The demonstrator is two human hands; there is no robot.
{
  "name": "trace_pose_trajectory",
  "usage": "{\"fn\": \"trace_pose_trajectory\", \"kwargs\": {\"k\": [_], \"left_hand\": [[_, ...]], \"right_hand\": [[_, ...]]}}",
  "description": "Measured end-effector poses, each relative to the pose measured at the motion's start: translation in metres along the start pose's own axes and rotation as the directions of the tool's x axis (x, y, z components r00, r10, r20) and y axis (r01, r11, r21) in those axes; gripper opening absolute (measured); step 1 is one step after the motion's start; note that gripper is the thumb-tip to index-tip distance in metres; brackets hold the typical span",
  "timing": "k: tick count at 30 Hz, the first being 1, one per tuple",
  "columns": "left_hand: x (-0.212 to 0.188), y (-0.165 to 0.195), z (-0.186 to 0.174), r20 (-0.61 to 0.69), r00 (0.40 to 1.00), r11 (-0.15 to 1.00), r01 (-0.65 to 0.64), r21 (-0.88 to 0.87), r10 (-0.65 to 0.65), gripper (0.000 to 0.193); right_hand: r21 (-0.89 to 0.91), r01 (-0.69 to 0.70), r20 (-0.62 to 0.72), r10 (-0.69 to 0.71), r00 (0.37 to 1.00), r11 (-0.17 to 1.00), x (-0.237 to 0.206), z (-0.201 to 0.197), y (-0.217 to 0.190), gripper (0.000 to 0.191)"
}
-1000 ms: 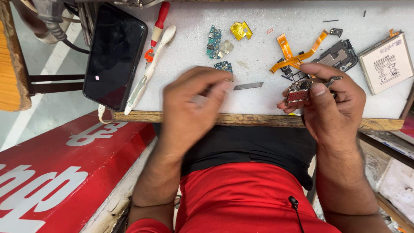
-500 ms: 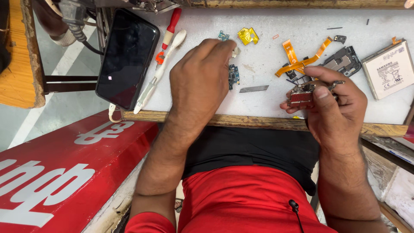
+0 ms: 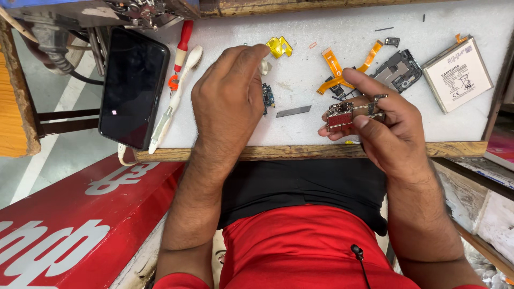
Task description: The person handles small electronic components on a workbench, peeling protective film from a metal bracket and wiping it with a cloth. They then pick up a circuit board, inspect it, and place it down before handling another small component.
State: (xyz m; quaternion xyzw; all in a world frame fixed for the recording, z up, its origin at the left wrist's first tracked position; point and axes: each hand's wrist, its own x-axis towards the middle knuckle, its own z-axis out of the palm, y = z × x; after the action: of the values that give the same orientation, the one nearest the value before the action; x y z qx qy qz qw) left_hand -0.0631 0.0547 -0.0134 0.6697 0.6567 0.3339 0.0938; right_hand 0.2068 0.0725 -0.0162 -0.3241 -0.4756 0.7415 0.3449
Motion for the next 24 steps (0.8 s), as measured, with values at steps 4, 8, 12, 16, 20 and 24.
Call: {"fn": "trace_pose_trajectory", "kwargs": {"k": [4, 8, 12, 16, 20, 24], "left_hand": [[-0.007, 0.014, -0.006, -0.026, 1.000, 0.999, -0.005, -0.043, 0.004, 0.023], [-0.020, 0.039, -0.008, 0.180, 0.983, 0.929, 0.091, -0.358, -0.027, 0.019], [-0.030, 0.052, 0.004, 0.352, 0.934, 0.816, 0.248, -0.522, -0.058, 0.020], [-0.040, 0.052, 0.016, 0.411, 0.901, 0.636, 0.398, -0.661, -0.138, 0.014], [-0.049, 0.059, 0.028, 0.444, 0.881, 0.196, 0.470, -0.861, -0.165, 0.018], [-0.053, 0.069, 0.039, 0.494, 0.830, 0.121, 0.535, -0.836, -0.258, 0.021]], "right_hand": [[-0.019, -0.020, 0.011, 0.020, 1.000, 1.000, 0.001, 0.001, -0.001, 0.058], [-0.012, -0.038, 0.016, 0.038, 0.999, 0.999, 0.001, 0.000, -0.001, 0.058], [-0.159, -0.055, 0.011, 0.057, 0.998, 0.986, -0.002, -0.004, 0.000, 0.057], [-0.077, -0.060, 0.040, 0.063, 0.997, 0.995, -0.006, -0.008, 0.004, 0.051], [0.077, -0.004, 0.055, 0.000, 0.998, 0.997, -0.007, -0.012, 0.010, 0.049], [0.188, 0.015, 0.081, -0.031, 0.996, 0.982, -0.008, -0.016, 0.016, 0.055]]}}
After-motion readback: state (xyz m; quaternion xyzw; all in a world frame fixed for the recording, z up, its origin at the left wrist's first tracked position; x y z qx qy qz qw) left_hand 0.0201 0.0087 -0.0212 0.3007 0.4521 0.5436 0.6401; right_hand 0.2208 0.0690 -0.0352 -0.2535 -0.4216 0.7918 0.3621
